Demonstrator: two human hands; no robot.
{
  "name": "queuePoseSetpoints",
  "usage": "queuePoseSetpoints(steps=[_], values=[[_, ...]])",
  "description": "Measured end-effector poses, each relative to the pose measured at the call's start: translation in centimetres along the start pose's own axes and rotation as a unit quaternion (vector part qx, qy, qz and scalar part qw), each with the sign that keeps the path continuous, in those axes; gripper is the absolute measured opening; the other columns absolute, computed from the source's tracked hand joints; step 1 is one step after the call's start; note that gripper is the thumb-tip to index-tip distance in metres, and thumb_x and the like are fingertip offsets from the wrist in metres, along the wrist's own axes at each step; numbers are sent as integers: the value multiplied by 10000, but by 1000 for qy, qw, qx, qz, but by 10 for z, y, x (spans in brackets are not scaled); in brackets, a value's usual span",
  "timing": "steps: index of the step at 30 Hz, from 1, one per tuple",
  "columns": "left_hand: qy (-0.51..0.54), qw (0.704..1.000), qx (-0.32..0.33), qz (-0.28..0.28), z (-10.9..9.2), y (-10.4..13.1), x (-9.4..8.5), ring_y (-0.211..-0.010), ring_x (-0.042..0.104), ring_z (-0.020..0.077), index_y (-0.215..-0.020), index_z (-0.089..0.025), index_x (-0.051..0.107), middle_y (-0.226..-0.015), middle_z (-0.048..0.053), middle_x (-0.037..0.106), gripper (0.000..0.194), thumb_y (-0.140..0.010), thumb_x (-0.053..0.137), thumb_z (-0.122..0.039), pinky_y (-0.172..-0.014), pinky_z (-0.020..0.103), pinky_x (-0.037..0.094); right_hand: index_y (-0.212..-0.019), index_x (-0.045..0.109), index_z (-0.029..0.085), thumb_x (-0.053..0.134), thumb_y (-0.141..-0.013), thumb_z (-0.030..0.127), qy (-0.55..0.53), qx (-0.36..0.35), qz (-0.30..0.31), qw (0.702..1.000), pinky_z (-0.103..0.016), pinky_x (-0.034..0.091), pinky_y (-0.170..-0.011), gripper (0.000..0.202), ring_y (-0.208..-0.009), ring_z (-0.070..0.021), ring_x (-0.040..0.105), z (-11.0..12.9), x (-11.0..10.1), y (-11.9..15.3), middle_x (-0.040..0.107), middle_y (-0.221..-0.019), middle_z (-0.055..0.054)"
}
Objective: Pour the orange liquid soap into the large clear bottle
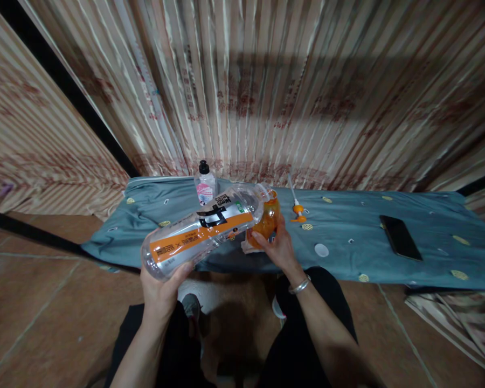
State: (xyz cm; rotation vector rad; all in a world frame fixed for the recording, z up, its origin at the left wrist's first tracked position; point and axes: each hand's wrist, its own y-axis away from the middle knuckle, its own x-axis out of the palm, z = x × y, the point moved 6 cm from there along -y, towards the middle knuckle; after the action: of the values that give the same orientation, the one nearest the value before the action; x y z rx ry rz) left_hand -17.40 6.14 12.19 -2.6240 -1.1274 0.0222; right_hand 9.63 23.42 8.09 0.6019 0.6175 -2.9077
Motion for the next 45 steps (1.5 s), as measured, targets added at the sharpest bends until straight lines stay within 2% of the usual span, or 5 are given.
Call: queuePoseSetpoints(steps=[10, 19, 25, 33, 45], values=[[-3, 1000, -19, -8, 9, -1, -4, -1135, 732, 342, -1308, -184, 609, -1189, 123, 741, 870, -566, 989, -432, -1106, 535, 532, -1474, 533, 184, 766, -850, 567, -4, -36, 33, 999, -561, 478, -1194, 769, -1379, -344, 623, 0, 2, -11, 645, -1470, -186], [-12, 1000, -4, -11, 1, 0, 0, -1108, 738, 338, -1308, -171, 619, -1196, 126, 752, 882, -561, 979, -472, -1087, 520, 546, -1541, 464, 204, 773, -842, 583, -53, 8, 56, 997, -560, 530, -1142, 852, -1335, -368, 663, -4, 6, -8, 657, -1475, -172], [-30, 1000, 5, -4, 2, -1, -7, -1089, 744, 316, -1370, -183, 602, -1238, 127, 754, 883, -601, 965, -420, -1022, 463, 586, -1568, 431, 210, 768, -862, 583, -59, 1, 68, 996, -541, 544, -1135, 867, -1313, -358, 681, -1, 5, -9, 678, -1455, -156], [-21, 1000, 22, -2, -8, 1, -1, -1025, 740, 285, -1378, -191, 620, -1130, 82, 767, 861, -616, 967, -390, -1023, 442, 578, -1564, 430, 190, 778, -870, 531, -49, -11, 71, 996, -539, 518, -1169, 848, -1344, -357, 663, -1, 4, -9, 647, -1491, -176], [-32, 999, 21, -12, -5, 1, -4, -1077, 732, 287, -1397, -194, 615, -1249, 111, 755, 899, -592, 974, -367, -1009, 420, 581, -1572, 418, 199, 782, -870, 548, -53, -17, 64, 996, -529, 533, -1158, 864, -1345, -349, 664, -4, 4, -9, 658, -1481, -167]])
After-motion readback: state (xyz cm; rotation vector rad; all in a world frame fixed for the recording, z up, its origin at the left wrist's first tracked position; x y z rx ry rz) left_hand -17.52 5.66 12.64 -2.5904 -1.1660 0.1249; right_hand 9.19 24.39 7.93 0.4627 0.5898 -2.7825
